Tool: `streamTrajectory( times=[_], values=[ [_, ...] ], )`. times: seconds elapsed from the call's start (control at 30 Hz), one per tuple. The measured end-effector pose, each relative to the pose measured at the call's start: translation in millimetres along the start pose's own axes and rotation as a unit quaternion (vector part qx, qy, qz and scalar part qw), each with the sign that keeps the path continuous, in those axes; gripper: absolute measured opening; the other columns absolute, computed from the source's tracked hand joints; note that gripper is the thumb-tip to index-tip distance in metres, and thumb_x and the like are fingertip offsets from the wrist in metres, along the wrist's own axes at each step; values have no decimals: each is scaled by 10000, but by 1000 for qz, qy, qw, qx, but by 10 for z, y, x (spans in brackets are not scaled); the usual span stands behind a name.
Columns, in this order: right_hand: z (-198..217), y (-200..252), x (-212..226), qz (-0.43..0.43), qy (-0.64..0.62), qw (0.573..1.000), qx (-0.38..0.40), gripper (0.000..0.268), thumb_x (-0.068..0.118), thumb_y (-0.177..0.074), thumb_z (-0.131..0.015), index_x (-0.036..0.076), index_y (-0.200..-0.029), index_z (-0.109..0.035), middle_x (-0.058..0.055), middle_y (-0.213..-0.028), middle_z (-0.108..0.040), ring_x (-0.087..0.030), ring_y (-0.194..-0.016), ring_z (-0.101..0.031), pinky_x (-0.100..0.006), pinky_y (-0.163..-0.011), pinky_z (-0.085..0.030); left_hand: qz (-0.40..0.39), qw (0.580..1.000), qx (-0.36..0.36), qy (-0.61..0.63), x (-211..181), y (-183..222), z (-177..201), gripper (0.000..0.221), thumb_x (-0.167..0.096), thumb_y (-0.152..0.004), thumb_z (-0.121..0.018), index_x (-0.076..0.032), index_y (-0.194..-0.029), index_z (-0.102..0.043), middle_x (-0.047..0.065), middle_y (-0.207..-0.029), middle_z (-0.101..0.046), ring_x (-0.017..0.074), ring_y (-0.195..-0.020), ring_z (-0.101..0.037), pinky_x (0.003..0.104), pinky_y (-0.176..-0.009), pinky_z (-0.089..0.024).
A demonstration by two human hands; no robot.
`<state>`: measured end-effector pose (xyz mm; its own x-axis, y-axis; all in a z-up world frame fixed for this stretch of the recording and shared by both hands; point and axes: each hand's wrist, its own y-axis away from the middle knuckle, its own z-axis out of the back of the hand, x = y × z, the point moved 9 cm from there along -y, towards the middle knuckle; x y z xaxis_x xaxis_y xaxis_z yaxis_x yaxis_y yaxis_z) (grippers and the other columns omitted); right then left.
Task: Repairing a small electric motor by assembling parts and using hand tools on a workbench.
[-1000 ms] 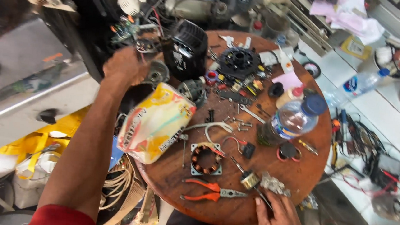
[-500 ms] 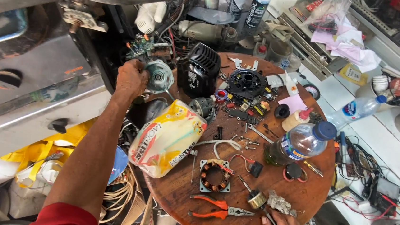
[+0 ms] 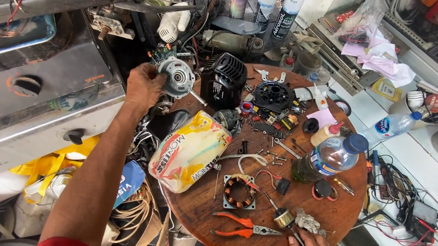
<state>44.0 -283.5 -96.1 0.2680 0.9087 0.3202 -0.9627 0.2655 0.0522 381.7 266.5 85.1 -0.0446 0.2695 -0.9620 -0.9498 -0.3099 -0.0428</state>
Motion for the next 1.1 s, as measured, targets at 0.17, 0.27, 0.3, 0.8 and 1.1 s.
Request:
streamTrajectory(
  times=[0.17, 0.27, 0.3, 0.8, 1.1],
  values=[
    [330, 128, 478, 68, 39, 991, -108, 382, 478, -911, -629, 302, -1233, -737, 40, -1027, -744, -267, -1000, -705, -435, -799, -573, 45, 988, 15, 145, -329, 538, -77, 116, -3, -988, -635, -66, -980, -538, 69, -786, -634, 128, -562, -605, 223, -466, -510],
    [399, 190, 635, 80, 58, 985, -142, 339, 441, -935, -606, 289, -1211, -732, 51, -1032, -781, -237, -944, -737, -404, -757, -577, 132, 956, 38, 259, -466, 1068, -144, 128, -17, -973, -650, -54, -1054, -557, 71, -784, -672, 129, -561, -616, 214, -465, -450],
    [395, 213, 649, 89, 61, 981, -160, 331, 429, -939, -596, 273, -1197, -732, 51, -1044, -785, -236, -935, -740, -408, -764, -578, 153, 922, 54, 351, -449, 1220, -196, 182, -57, -946, -697, -46, -1082, -576, 49, -757, -646, 120, -549, -587, 228, -477, -437],
    [1110, 1179, 482, 79, -265, 941, -197, 229, 220, -937, -690, 22, -1051, -715, -81, -879, -755, -185, -765, -699, -350, -739, -550, 264, 614, 220, 711, -697, 3551, -905, 794, -482, -830, -709, -7, -1435, -514, 325, -1332, -595, 677, -1278, -468, 824, -920, -443],
    [1952, 1457, 1388, 240, -240, 925, -169, 220, 222, -936, -651, 69, -1072, -731, 0, -809, -797, -123, -640, -750, -275, -587, -587, 291, 723, 186, 599, -421, 3856, -1129, 597, -340, -920, -466, 61, -1346, -589, 312, -1328, -646, 542, -1167, -624, 673, -787, -569]
  ],
)
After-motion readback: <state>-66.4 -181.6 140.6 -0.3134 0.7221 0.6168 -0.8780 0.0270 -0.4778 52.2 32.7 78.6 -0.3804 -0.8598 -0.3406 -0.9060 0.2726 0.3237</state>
